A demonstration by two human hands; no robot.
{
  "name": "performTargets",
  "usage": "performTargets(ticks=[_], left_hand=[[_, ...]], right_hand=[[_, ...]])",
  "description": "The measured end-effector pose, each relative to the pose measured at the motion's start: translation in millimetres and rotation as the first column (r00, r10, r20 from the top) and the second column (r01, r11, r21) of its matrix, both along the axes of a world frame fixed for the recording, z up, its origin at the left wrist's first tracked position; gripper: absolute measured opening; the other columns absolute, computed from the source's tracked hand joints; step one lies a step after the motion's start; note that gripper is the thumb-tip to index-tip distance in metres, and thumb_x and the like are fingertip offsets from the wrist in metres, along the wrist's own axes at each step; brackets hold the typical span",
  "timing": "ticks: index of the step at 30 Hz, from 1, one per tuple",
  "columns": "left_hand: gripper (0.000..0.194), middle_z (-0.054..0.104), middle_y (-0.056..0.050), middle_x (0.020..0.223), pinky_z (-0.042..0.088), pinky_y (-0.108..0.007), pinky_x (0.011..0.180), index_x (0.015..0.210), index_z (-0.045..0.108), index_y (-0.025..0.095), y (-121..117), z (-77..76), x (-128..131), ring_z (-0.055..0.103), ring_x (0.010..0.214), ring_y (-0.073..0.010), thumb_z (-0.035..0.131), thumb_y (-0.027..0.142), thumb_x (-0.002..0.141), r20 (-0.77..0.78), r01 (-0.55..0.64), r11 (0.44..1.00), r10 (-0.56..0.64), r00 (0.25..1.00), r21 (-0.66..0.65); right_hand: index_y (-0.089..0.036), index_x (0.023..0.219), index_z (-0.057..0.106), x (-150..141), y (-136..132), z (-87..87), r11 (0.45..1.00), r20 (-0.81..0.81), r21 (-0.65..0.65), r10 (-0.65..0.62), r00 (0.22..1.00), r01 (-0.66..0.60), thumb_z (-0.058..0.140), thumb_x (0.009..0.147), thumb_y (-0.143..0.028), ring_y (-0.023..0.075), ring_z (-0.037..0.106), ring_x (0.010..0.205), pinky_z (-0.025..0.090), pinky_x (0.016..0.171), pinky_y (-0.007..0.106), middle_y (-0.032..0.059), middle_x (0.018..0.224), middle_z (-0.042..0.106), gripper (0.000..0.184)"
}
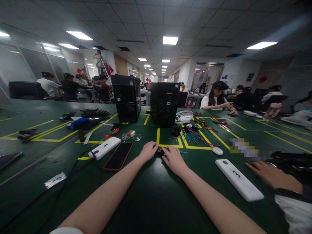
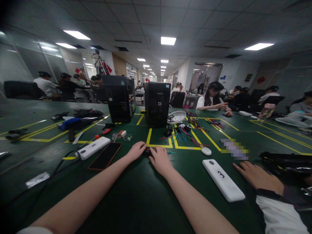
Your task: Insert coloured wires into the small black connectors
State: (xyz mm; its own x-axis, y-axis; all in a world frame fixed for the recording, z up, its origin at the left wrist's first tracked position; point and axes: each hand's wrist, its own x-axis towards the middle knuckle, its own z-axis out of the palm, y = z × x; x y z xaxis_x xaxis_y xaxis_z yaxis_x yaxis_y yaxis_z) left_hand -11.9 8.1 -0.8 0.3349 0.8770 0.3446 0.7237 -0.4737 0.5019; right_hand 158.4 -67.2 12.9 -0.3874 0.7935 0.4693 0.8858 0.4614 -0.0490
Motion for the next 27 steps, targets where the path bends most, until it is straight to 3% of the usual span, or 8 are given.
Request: performTargets(ticks=[6,14,22,27], left_hand=[[0.028,0.057,-0.007,0.109,0.038,-0.034,0.092,0.092,0.061,0.018,1.4,2.6,1.0,0.05,0.103,-0.0205,0.038,0.033,0.086,-0.025,-0.022,0.999,0.021,0.999,-0.035],[0.025,0.059,-0.007,0.108,0.039,-0.033,0.09,0.082,0.063,0.018,2.1,8.3,-0.1,0.052,0.101,-0.0208,0.043,0.032,0.082,0.016,-0.012,0.997,0.013,1.0,-0.08],[0.025,0.063,-0.007,0.1,0.039,-0.031,0.088,0.082,0.064,0.017,1.2,3.7,2.6,0.055,0.096,-0.019,0.04,0.025,0.083,0.026,-0.027,0.999,0.027,0.999,-0.024],[0.024,0.062,-0.006,0.104,0.038,-0.034,0.091,0.083,0.064,0.018,3.3,4.9,2.7,0.054,0.099,-0.0202,0.041,0.027,0.083,0.022,-0.02,0.997,0.021,1.0,-0.068]], right_hand=[[-0.021,0.112,0.052,-6.0,2.7,2.1,0.999,0.018,-0.01,-0.047,0.999,0.047,0.054,0.079,-0.033,0.0224,0.045,0.1,0.033,0.086,0.038,0.0095,0.104,0.051,0.035],[-0.018,0.095,0.052,-23.9,8.7,-0.5,0.993,-0.003,0.047,-0.105,0.994,0.105,0.054,0.078,-0.03,0.023,0.045,0.095,0.034,0.082,0.037,0.0092,0.097,0.051,0.021],[-0.018,0.104,0.051,-18.9,3.4,1.1,0.998,-0.063,0.068,0.007,0.998,-0.003,0.05,0.079,-0.021,0.0213,0.043,0.104,0.03,0.089,0.037,0.0093,0.108,0.051,0.025],[-0.019,0.097,0.054,-23.4,7.3,1.5,0.996,-0.074,0.089,0.033,0.997,-0.026,0.046,0.081,-0.018,0.0199,0.044,0.102,0.03,0.09,0.036,0.008,0.105,0.053,0.017]])
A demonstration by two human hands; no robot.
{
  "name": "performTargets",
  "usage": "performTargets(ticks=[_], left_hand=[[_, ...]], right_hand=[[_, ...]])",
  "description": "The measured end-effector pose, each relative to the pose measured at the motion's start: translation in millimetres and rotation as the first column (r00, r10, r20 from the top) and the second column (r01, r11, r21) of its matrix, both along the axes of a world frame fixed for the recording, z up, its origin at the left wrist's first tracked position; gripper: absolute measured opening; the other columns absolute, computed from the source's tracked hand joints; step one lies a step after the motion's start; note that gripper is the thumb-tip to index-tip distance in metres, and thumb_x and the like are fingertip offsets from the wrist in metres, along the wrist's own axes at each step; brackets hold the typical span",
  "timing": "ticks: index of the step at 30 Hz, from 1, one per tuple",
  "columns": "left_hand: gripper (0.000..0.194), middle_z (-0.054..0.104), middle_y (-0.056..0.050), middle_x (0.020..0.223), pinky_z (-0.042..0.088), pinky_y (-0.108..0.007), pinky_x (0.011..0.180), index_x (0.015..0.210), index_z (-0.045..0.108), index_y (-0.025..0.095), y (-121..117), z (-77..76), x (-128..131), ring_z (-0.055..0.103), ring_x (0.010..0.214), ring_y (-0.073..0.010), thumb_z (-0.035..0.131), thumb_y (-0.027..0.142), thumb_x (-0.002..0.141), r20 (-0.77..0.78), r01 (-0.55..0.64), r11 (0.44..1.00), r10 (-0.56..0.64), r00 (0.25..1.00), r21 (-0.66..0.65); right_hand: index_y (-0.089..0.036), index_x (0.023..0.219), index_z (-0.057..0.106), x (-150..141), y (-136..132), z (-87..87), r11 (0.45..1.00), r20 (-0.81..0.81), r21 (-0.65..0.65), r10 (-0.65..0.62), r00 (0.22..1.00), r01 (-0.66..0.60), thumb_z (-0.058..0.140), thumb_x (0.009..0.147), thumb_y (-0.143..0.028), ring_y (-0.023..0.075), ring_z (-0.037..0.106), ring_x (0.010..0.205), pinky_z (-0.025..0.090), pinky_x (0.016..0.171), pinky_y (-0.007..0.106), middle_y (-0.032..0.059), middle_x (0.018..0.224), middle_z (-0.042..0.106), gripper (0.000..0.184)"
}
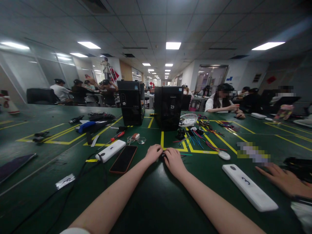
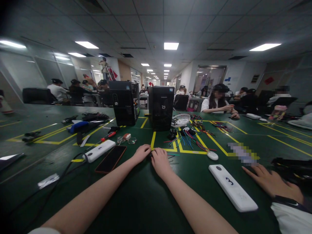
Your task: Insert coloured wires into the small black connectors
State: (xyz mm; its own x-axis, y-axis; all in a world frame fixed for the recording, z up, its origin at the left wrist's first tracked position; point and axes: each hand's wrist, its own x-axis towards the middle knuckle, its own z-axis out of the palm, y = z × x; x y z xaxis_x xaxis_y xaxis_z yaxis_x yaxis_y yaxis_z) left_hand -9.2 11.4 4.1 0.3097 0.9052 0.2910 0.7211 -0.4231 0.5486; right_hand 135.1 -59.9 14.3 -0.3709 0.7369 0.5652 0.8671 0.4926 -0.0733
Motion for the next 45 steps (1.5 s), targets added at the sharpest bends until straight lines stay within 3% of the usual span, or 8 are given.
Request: performTargets(ticks=[5,8,11,15,20,41,45], left_hand=[[0.023,0.063,-0.005,0.101,0.04,-0.034,0.09,0.086,0.063,0.018,-0.9,3.3,-1.9,0.055,0.097,-0.0197,0.043,0.028,0.082,0.067,0.032,0.998,-0.029,0.997,-0.049],[0.026,0.065,-0.005,0.092,0.044,-0.03,0.086,0.087,0.063,0.016,-0.5,7.4,-7.7,0.058,0.09,-0.0182,0.042,0.03,0.083,0.159,0.147,0.983,-0.128,0.979,-0.114],[0.027,0.064,-0.003,0.103,0.04,-0.028,0.093,0.097,0.063,0.018,0.3,11.6,-15.6,0.057,0.099,-0.0169,0.042,0.027,0.082,0.237,0.321,0.927,-0.274,0.932,-0.191],[0.04,0.057,-0.005,0.118,0.036,-0.031,0.098,0.113,0.056,0.019,-0.9,11.8,-20.6,0.052,0.109,-0.0196,0.054,0.022,0.074,0.144,0.407,0.894,-0.385,0.912,-0.185],[0.045,0.062,-0.007,0.108,0.041,-0.034,0.09,0.108,0.059,0.018,-4.1,4.2,-15.8,0.055,0.099,-0.0232,0.065,0.037,0.068,0.039,0.359,0.933,-0.357,0.933,-0.038],[0.037,0.06,-0.007,0.097,0.043,-0.031,0.082,0.099,0.06,0.014,-5.1,5.6,-11.8,0.055,0.09,-0.0208,0.068,0.029,0.066,0.053,0.371,0.929,-0.37,0.927,-0.008],[0.037,0.059,-0.008,0.096,0.043,-0.031,0.081,0.098,0.06,0.013,-5.6,6.1,-11.5,0.055,0.09,-0.0212,0.069,0.03,0.066,0.046,0.362,0.932,-0.361,0.931,-0.006]], right_hand=[[-0.018,0.094,0.054,-5.6,9.2,-2.5,0.998,-0.012,-0.028,-0.06,0.998,0.06,0.042,0.084,-0.019,0.0188,0.047,0.093,0.033,0.083,0.033,0.0064,0.094,0.055,0.015],[-0.018,0.097,0.054,-5.4,11.8,-3.6,0.996,0.011,-0.04,-0.075,0.997,0.075,0.042,0.084,-0.019,0.0187,0.047,0.092,0.033,0.079,0.032,0.0064,0.095,0.055,0.018],[-0.019,0.098,0.056,-0.7,11.1,-3.8,0.996,0.005,-0.047,-0.078,0.997,0.078,0.04,0.085,-0.019,0.0184,0.046,0.093,0.033,0.078,0.032,0.0071,0.099,0.054,0.02],[-0.02,0.094,0.057,5.7,9.6,-3.8,0.996,-0.028,-0.061,-0.069,0.997,0.067,0.043,0.085,-0.019,0.0184,0.046,0.094,0.034,0.079,0.032,0.0066,0.1,0.054,0.017],[-0.02,0.092,0.057,5.9,12.1,-6.5,0.997,-0.055,-0.059,-0.056,0.997,0.052,0.047,0.083,-0.019,0.0188,0.046,0.096,0.033,0.08,0.033,0.0061,0.101,0.053,0.014],[-0.019,0.089,0.053,2.5,11.2,-6.8,0.998,-0.075,-0.047,-0.04,0.996,0.037,0.04,0.084,-0.016,0.0179,0.044,0.096,0.029,0.084,0.032,0.0051,0.1,0.054,0.014],[-0.018,0.085,0.051,3.3,12.8,-5.4,0.992,-0.145,-0.061,-0.116,0.983,0.108,0.037,0.085,-0.017,0.0175,0.045,0.088,0.031,0.078,0.031,0.0048,0.09,0.053,0.014]])
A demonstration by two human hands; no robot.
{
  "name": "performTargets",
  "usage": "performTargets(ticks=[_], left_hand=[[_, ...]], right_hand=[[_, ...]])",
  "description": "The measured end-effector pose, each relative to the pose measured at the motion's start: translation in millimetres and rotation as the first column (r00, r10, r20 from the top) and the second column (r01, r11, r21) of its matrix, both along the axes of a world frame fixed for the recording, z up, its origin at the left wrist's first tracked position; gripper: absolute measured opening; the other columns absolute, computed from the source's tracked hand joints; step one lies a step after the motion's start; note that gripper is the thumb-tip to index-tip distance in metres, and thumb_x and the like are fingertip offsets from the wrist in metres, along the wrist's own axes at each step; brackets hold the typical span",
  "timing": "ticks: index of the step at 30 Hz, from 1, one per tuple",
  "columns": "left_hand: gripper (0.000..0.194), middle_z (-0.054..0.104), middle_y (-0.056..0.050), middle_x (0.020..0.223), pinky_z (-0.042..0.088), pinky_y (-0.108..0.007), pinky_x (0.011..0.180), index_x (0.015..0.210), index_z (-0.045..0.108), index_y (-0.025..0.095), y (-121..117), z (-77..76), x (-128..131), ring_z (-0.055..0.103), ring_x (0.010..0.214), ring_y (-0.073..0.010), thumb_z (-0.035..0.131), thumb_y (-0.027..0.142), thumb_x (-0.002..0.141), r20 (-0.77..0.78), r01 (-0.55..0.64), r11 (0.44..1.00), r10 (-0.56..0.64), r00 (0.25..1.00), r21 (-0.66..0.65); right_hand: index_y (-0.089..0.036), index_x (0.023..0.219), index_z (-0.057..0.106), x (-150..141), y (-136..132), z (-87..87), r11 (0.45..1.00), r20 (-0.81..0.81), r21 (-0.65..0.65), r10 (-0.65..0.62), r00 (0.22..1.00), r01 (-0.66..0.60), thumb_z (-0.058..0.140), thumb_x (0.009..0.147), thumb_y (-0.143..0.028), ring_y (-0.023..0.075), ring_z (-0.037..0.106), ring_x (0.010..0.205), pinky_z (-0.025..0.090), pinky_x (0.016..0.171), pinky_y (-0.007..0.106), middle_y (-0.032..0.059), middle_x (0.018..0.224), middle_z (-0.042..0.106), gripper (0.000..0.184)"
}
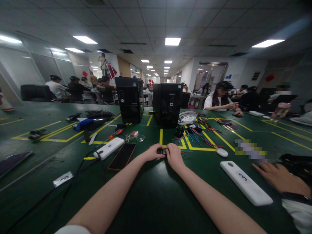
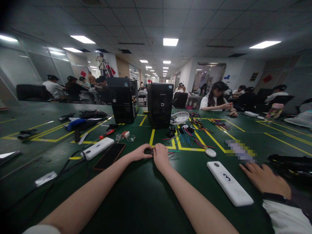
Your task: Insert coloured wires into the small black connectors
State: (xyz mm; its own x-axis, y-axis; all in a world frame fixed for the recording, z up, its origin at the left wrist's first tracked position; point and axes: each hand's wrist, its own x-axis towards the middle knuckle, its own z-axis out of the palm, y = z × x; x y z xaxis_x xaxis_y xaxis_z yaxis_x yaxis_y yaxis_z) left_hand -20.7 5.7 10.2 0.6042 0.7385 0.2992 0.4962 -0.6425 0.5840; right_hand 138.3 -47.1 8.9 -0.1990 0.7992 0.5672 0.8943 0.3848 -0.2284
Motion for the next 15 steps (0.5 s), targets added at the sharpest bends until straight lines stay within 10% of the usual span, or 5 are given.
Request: performTargets(ticks=[7,15], left_hand=[[0.04,0.059,-0.007,0.099,0.042,-0.032,0.083,0.102,0.059,0.016,3.9,-7.5,-0.5,0.055,0.092,-0.0212,0.069,0.031,0.066,0.047,-0.03,0.999,0.03,0.998,0.009],[0.034,0.06,-0.008,0.101,0.042,-0.034,0.087,0.101,0.059,0.014,5.0,-9.9,-0.2,0.055,0.095,-0.0213,0.064,0.021,0.068,0.128,-0.131,0.991,0.128,0.983,0.016]], right_hand=[[-0.017,0.087,0.053,4.3,-0.1,6.1,0.997,-0.059,0.077,0.034,0.998,-0.029,0.037,0.086,-0.02,0.0179,0.045,0.087,0.031,0.08,0.032,0.0055,0.088,0.053,0.017],[-0.017,0.081,0.055,0.0,-10.7,6.9,0.921,0.13,-0.108,0.386,0.913,-0.374,0.047,0.08,-0.017,0.0147,0.048,0.082,0.037,0.074,0.026,0.0035,0.082,0.056,0.008]])
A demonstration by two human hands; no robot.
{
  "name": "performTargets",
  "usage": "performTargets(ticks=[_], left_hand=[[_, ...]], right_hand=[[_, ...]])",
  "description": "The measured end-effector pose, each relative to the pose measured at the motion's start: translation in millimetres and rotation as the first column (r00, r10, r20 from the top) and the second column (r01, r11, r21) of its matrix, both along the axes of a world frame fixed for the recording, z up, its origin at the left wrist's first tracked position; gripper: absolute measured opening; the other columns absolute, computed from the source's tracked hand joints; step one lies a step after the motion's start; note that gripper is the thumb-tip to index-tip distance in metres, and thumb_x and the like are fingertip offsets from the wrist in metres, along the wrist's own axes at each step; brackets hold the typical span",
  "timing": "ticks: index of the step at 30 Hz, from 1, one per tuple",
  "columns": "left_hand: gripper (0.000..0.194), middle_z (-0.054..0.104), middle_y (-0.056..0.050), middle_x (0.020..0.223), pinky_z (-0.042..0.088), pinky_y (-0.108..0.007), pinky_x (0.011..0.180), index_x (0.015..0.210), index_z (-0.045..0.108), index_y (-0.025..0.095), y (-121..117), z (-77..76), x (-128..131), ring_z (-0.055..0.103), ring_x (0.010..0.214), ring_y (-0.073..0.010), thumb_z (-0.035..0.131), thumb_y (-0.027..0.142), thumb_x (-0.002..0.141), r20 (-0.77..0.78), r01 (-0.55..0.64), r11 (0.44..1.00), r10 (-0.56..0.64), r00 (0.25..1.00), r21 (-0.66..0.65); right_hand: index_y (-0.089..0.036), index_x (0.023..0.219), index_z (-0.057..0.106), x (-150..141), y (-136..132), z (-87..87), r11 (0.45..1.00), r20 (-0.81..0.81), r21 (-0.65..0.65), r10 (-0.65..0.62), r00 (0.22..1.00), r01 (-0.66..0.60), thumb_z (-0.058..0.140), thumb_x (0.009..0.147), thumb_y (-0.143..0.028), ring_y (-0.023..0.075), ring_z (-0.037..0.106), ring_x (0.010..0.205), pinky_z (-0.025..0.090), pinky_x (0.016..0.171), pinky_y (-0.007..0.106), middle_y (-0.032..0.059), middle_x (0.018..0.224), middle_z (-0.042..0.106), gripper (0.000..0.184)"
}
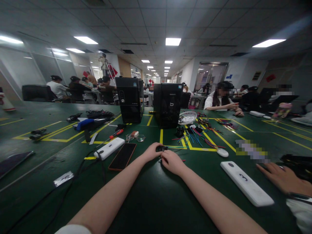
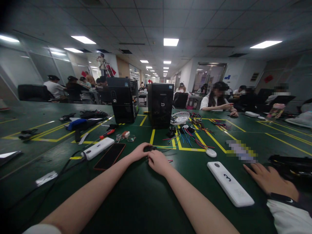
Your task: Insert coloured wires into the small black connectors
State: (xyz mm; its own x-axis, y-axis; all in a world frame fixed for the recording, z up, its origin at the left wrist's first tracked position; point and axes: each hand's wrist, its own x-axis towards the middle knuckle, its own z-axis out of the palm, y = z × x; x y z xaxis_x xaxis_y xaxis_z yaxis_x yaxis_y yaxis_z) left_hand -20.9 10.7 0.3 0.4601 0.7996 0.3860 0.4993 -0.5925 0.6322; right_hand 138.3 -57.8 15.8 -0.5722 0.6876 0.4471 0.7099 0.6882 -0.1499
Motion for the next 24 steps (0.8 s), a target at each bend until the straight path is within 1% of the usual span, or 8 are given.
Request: performTargets(ticks=[2,3,7,9,13,18,20,24], left_hand=[[0.034,0.06,-0.008,0.102,0.042,-0.034,0.088,0.101,0.059,0.014,-1.1,0.9,0.1,0.055,0.095,-0.0213,0.064,0.021,0.068,-0.001,-0.002,1.0,0.002,1.0,-0.006],[0.034,0.06,-0.008,0.102,0.042,-0.034,0.088,0.101,0.059,0.014,-1.7,1.4,0.3,0.055,0.095,-0.0213,0.064,0.022,0.069,-0.005,0.002,1.0,-0.002,1.0,-0.01],[0.036,0.061,-0.008,0.103,0.042,-0.033,0.088,0.103,0.059,0.015,-4.0,2.8,0.7,0.056,0.095,-0.021,0.064,0.026,0.069,-0.026,0.035,0.999,-0.036,0.999,-0.031],[0.038,0.061,-0.008,0.104,0.042,-0.033,0.088,0.105,0.058,0.016,-5.1,3.3,0.6,0.056,0.096,-0.0212,0.065,0.027,0.069,-0.032,0.048,0.998,-0.049,0.998,-0.042],[0.04,0.061,-0.008,0.105,0.042,-0.033,0.088,0.105,0.059,0.016,-6.9,4.6,0.2,0.056,0.097,-0.022,0.066,0.029,0.068,-0.042,0.068,0.996,-0.07,0.997,-0.055],[0.04,0.061,-0.008,0.102,0.043,-0.033,0.086,0.103,0.06,0.015,-7.1,4.3,1.0,0.056,0.095,-0.0219,0.067,0.033,0.068,-0.047,0.059,0.996,-0.062,0.997,-0.062],[0.04,0.061,-0.008,0.101,0.043,-0.033,0.085,0.102,0.06,0.014,-6.2,3.4,1.4,0.057,0.093,-0.0219,0.067,0.033,0.067,-0.049,0.051,0.997,-0.054,0.997,-0.066],[0.04,0.061,-0.008,0.101,0.043,-0.033,0.085,0.102,0.059,0.014,-4.0,1.7,1.3,0.056,0.093,-0.0221,0.067,0.033,0.067,-0.055,0.056,0.996,-0.059,0.997,-0.063]], right_hand=[[-0.018,0.079,0.056,0.2,0.7,0.0,1.0,0.007,-0.005,0.006,1.0,-0.006,0.048,0.081,-0.021,0.0148,0.049,0.081,0.037,0.073,0.027,0.0033,0.081,0.056,0.009],[-0.017,0.079,0.056,1.5,1.9,0.5,1.0,-0.008,0.01,-0.018,1.0,0.018,0.047,0.082,-0.023,0.0149,0.048,0.081,0.037,0.074,0.027,0.0036,0.081,0.056,0.01],[-0.016,0.094,0.056,15.1,10.8,3.8,0.972,-0.08,0.106,-0.2,0.976,0.208,0.044,0.083,-0.019,0.017,0.047,0.086,0.036,0.076,0.03,0.0066,0.091,0.055,0.017],[-0.016,0.1,0.056,24.0,15.8,4.1,0.956,-0.069,0.137,-0.251,0.966,0.258,0.047,0.081,-0.016,0.0183,0.046,0.088,0.035,0.077,0.03,0.0075,0.094,0.055,0.021],[-0.017,0.092,0.058,32.8,21.5,1.8,0.956,-0.006,0.149,-0.254,0.967,0.252,0.05,0.08,-0.018,0.0183,0.046,0.086,0.034,0.075,0.03,0.0059,0.09,0.055,0.014],[-0.017,0.082,0.057,26.1,21.5,-1.8,0.954,0.02,0.152,-0.265,0.964,0.259,0.047,0.081,-0.016,0.0175,0.045,0.08,0.034,0.071,0.029,0.0052,0.084,0.054,0.01],[-0.016,0.079,0.055,23.0,21.3,-4.1,0.955,-0.005,0.136,-0.266,0.964,0.264,0.045,0.082,-0.013,0.0171,0.045,0.079,0.035,0.07,0.029,0.0053,0.083,0.053,0.011],[-0.017,0.076,0.05,19.8,21.9,-8.9,0.964,-0.121,0.085,-0.242,0.963,0.253,0.04,0.081,-0.01,0.0166,0.045,0.079,0.038,0.071,0.028,0.0053,0.082,0.05,0.013]])
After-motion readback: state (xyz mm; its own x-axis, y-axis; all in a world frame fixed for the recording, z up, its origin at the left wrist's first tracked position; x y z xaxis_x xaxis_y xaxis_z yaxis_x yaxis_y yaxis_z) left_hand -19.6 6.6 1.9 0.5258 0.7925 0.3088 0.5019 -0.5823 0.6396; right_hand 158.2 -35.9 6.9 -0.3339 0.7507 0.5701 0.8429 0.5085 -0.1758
